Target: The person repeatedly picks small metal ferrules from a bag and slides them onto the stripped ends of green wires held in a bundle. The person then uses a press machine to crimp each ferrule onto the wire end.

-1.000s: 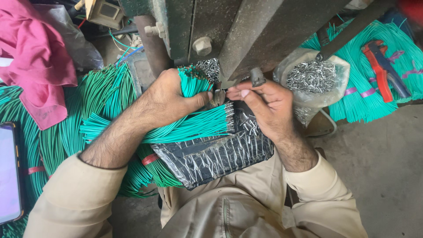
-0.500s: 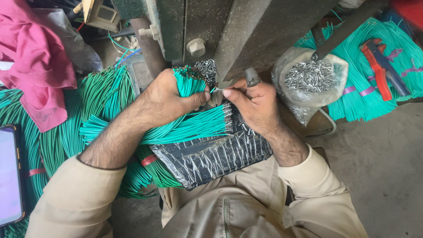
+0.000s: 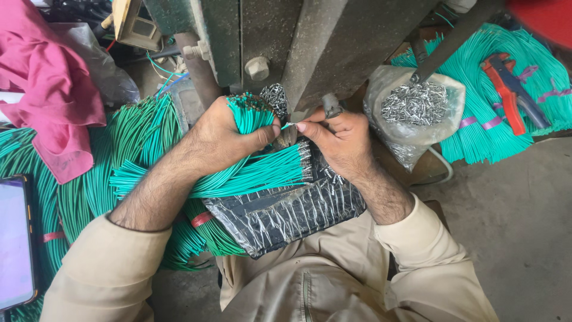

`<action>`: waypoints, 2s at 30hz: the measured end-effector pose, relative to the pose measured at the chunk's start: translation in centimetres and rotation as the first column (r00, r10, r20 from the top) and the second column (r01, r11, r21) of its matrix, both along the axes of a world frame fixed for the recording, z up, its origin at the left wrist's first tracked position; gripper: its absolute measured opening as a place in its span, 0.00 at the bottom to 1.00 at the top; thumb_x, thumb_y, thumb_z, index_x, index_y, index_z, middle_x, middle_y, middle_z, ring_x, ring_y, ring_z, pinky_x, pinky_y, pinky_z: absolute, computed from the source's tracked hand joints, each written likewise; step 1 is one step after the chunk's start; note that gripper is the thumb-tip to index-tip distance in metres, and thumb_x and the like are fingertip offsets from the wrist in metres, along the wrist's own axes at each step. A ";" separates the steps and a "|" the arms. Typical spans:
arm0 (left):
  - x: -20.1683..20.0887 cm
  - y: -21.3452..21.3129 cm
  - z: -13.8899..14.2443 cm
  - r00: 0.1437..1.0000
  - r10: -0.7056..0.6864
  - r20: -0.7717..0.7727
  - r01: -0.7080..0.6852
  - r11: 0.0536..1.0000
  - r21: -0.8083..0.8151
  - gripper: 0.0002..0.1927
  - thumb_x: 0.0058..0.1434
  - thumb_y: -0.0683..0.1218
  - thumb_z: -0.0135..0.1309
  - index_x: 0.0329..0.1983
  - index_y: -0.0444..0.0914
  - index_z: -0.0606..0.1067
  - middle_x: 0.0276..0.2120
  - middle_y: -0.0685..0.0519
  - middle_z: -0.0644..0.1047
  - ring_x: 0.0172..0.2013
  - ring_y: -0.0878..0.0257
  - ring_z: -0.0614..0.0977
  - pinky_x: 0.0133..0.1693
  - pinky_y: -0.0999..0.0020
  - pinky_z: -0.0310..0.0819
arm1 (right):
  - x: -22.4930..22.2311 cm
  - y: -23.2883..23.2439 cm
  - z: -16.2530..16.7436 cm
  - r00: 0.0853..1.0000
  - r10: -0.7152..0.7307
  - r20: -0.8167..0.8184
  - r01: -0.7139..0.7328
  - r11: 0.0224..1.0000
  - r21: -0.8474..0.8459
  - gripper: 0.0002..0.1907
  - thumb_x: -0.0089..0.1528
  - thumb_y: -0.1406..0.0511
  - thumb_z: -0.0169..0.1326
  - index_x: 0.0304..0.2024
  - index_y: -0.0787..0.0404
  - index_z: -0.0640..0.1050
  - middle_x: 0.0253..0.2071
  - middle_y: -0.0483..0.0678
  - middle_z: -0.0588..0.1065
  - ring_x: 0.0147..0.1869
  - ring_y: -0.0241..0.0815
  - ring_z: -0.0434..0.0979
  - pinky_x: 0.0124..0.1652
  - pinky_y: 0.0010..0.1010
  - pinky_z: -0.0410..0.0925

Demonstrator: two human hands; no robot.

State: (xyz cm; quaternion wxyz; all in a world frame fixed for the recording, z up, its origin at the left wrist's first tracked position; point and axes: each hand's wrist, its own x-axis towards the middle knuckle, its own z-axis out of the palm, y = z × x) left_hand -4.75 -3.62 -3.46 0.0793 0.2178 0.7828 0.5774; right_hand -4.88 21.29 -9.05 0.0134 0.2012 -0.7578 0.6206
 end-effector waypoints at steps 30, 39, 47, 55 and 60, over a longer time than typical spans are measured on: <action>0.2 0.2 0.1 1.000 -0.021 0.015 0.021 1.000 -0.019 0.10 0.60 0.46 0.64 0.40 0.36 0.79 0.29 0.56 0.82 0.32 0.70 0.80 0.38 0.69 0.78 | 0.6 1.9 1.4 0.981 0.164 0.108 -0.153 0.983 -0.105 0.07 0.65 0.73 0.59 0.46 0.67 0.81 0.46 0.48 0.81 0.50 0.33 0.82 0.53 0.26 0.75; -0.4 0.1 -0.3 0.987 -0.020 0.160 0.032 0.997 -0.072 0.09 0.62 0.47 0.62 0.37 0.36 0.81 0.26 0.55 0.82 0.29 0.69 0.81 0.36 0.67 0.79 | 1.7 7.2 4.9 1.000 -0.015 -0.002 0.014 0.825 0.565 0.08 0.62 0.71 0.61 0.45 0.64 0.82 0.42 0.48 0.81 0.44 0.37 0.82 0.43 0.27 0.74; -0.1 0.1 -0.2 0.997 0.002 0.076 0.004 0.997 -0.082 0.09 0.60 0.46 0.63 0.40 0.37 0.81 0.28 0.56 0.82 0.31 0.69 0.80 0.38 0.67 0.78 | 3.1 5.5 3.8 0.952 0.124 -0.280 0.074 0.795 0.602 0.08 0.58 0.70 0.64 0.40 0.62 0.82 0.41 0.49 0.77 0.48 0.46 0.79 0.48 0.35 0.71; -0.3 0.0 -0.3 0.996 -0.077 0.039 0.077 0.997 0.000 0.09 0.60 0.44 0.62 0.43 0.37 0.80 0.31 0.58 0.82 0.34 0.71 0.81 0.39 0.69 0.78 | 2.9 5.4 2.8 0.980 -0.029 -0.195 0.121 0.869 0.479 0.07 0.63 0.72 0.60 0.44 0.64 0.79 0.43 0.47 0.80 0.47 0.40 0.81 0.48 0.31 0.73; -0.5 -0.1 -0.3 0.993 -0.086 0.076 0.092 0.993 -0.077 0.09 0.61 0.45 0.64 0.39 0.35 0.80 0.26 0.56 0.79 0.30 0.69 0.76 0.35 0.67 0.76 | 2.3 5.5 1.9 0.983 0.003 -0.185 0.070 0.919 0.387 0.08 0.66 0.75 0.56 0.48 0.66 0.80 0.45 0.49 0.79 0.47 0.37 0.79 0.48 0.28 0.73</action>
